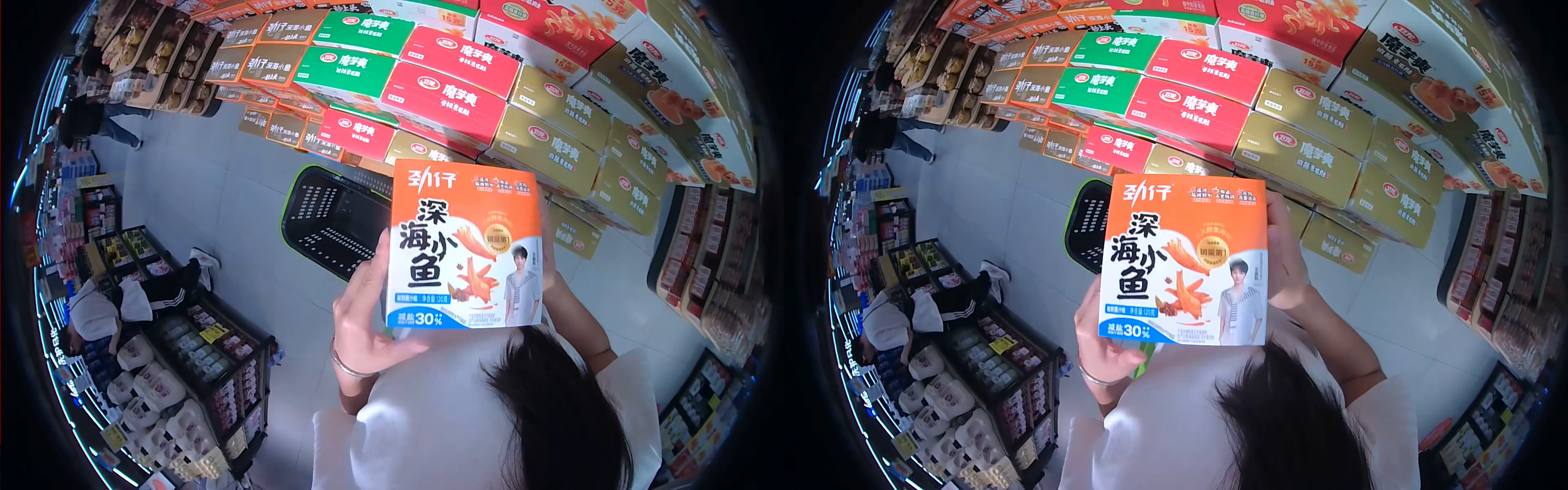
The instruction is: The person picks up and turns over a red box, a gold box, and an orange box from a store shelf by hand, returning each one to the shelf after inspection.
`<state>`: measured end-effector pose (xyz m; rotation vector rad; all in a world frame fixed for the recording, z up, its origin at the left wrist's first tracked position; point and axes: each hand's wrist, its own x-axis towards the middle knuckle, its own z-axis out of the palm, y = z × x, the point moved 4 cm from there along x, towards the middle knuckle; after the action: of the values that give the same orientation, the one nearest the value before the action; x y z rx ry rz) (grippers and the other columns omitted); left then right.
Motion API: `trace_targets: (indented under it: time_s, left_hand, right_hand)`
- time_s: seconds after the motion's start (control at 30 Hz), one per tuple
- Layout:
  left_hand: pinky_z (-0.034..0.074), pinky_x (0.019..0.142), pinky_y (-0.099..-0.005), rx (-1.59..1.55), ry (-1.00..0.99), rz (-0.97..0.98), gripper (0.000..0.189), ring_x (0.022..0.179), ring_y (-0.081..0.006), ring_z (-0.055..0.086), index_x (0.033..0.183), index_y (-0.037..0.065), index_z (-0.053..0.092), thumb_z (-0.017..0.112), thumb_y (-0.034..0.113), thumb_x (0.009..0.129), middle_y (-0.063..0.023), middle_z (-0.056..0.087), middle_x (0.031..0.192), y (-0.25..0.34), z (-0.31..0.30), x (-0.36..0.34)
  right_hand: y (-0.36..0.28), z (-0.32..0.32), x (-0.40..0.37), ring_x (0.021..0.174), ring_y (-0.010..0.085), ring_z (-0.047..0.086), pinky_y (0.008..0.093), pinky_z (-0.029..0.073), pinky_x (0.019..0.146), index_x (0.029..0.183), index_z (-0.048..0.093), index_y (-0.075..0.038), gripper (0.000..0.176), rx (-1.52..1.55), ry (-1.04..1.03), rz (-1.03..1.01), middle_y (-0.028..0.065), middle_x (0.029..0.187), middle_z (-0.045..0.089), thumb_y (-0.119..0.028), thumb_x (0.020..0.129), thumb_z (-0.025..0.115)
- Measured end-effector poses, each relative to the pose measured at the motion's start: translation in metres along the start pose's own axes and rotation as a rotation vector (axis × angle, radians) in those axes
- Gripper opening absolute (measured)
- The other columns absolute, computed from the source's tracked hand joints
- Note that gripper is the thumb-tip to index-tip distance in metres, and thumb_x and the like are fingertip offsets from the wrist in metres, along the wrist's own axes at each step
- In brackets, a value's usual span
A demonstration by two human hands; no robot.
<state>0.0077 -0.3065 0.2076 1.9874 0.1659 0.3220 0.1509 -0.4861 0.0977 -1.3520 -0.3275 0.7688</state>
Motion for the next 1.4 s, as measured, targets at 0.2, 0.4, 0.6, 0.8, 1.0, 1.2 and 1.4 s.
trace_targets:
  time_s: [0.2, 0.4, 0.6, 0.8, 1.0, 1.2, 1.4]
  left_hand:
    - [0.046, 0.089, -0.0341, -0.361, -0.02, -0.149, 0.077, 0.109, -0.0263, 0.059, 0.127, -0.012, 0.042, 0.073, 0.039, 0.079, -0.0214, 0.058, 0.118, -0.015, 0.013, -0.013]
    - [0.048, 0.087, -0.0329, -0.593, 0.119, -0.177, 0.053, 0.104, -0.0184, 0.059, 0.117, -0.007, 0.048, 0.077, 0.004, 0.074, -0.0145, 0.061, 0.11, -0.009, 0.022, -0.006]
    - [0.041, 0.098, -0.0423, -0.149, 0.044, 0.072, 0.079, 0.12, -0.0345, 0.049, 0.13, -0.01, 0.041, 0.083, 0.008, 0.066, -0.0246, 0.046, 0.132, -0.005, 0.021, 0.019]
    - [0.037, 0.102, -0.0462, -0.135, 0.178, 0.217, 0.093, 0.126, -0.04, 0.042, 0.141, -0.002, 0.033, 0.084, 0.009, 0.064, -0.0277, 0.04, 0.138, 0.009, 0.031, 0.058]
    - [0.036, 0.104, -0.0465, -0.071, 0.255, 0.621, 0.094, 0.129, -0.0425, 0.039, 0.142, 0.0, 0.035, 0.083, 0.006, 0.062, -0.0326, 0.029, 0.144, 0.089, 0.032, 0.109]
    - [0.038, 0.101, -0.0456, 0.123, 0.015, 0.527, 0.066, 0.123, -0.041, 0.045, 0.129, -0.002, 0.052, 0.078, 0.01, 0.069, -0.026, 0.042, 0.138, 0.077, 0.037, 0.105]
    - [0.046, 0.09, -0.0408, 0.132, -0.037, 0.289, 0.029, 0.101, -0.0341, 0.058, 0.106, -0.002, 0.064, 0.069, 0.006, 0.079, -0.0162, 0.063, 0.108, -0.021, 0.05, 0.056]
  right_hand:
    - [-0.09, 0.002, -0.001, 0.103, 0.0217, 0.049, 0.0339, 0.041, 0.087, 0.131, 0.041, 0.004, 0.077, -0.337, 0.031, -0.69, 0.0164, 0.117, 0.048, -0.061, 0.089, 0.048]
    - [-0.129, 0.0, -0.01, 0.11, 0.0312, 0.049, 0.0387, 0.042, 0.088, 0.139, 0.036, 0.006, 0.091, -0.548, -0.077, -0.912, 0.0232, 0.127, 0.044, -0.062, 0.083, 0.057]
    - [-0.179, -0.008, -0.012, 0.12, 0.0292, 0.051, 0.0382, 0.04, 0.098, 0.144, 0.026, 0.004, 0.118, -0.354, -0.194, -0.638, 0.022, 0.134, 0.046, -0.047, 0.057, 0.087]
    - [-0.228, -0.021, -0.02, 0.113, 0.0255, 0.057, 0.0373, 0.044, 0.095, 0.147, 0.023, -0.001, 0.118, -0.51, -0.064, -0.695, 0.0167, 0.128, 0.054, -0.03, 0.054, 0.092]
    - [-0.243, -0.045, -0.024, 0.109, 0.0213, 0.058, 0.0355, 0.048, 0.091, 0.136, 0.039, -0.004, 0.103, -0.587, 0.086, -0.588, 0.013, 0.125, 0.056, -0.029, 0.052, 0.093]
    - [-0.297, -0.123, -0.05, 0.105, 0.0143, 0.056, 0.0318, 0.046, 0.09, 0.127, 0.045, 0.003, 0.076, -0.393, 0.495, -0.842, 0.0091, 0.115, 0.058, -0.025, 0.068, 0.085]
    - [-0.416, -0.202, -0.033, 0.11, 0.0146, 0.055, 0.0306, 0.04, 0.096, 0.127, 0.048, -0.001, 0.06, -0.564, 1.069, -1.085, 0.0081, 0.118, 0.058, -0.028, 0.081, 0.075]
